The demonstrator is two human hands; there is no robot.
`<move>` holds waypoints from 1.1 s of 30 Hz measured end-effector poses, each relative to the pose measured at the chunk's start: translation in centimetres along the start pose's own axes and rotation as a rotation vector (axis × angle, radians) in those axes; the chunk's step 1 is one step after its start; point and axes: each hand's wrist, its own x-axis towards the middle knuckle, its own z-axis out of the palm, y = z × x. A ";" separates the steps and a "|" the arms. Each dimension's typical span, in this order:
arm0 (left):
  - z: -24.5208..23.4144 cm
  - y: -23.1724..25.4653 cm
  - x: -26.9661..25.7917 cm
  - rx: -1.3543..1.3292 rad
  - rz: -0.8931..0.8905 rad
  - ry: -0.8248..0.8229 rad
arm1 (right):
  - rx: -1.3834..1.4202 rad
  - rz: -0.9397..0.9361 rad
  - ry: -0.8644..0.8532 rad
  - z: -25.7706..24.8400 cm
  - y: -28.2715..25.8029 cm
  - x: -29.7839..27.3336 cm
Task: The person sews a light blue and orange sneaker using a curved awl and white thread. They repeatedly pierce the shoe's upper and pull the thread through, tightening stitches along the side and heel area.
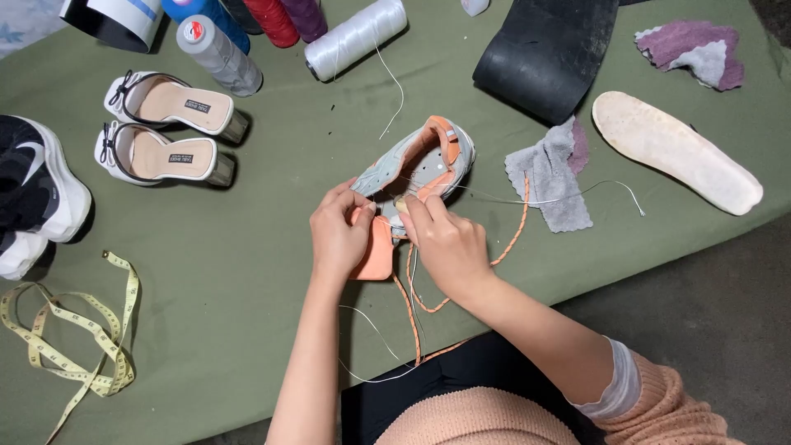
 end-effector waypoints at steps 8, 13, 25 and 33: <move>0.5 -1.0 0.3 0.044 -0.017 0.009 | -0.024 -0.033 0.051 1.3 -0.5 -0.6; 0.9 -1.5 0.1 0.048 -0.013 0.033 | -0.105 -0.059 0.047 2.5 -1.4 -1.4; 2.0 -3.0 -0.7 0.175 0.251 0.090 | 0.111 0.024 0.041 4.8 -2.3 -2.6; 1.8 -3.1 -0.8 0.231 0.446 0.096 | -0.183 -0.158 0.071 6.6 -2.8 -3.7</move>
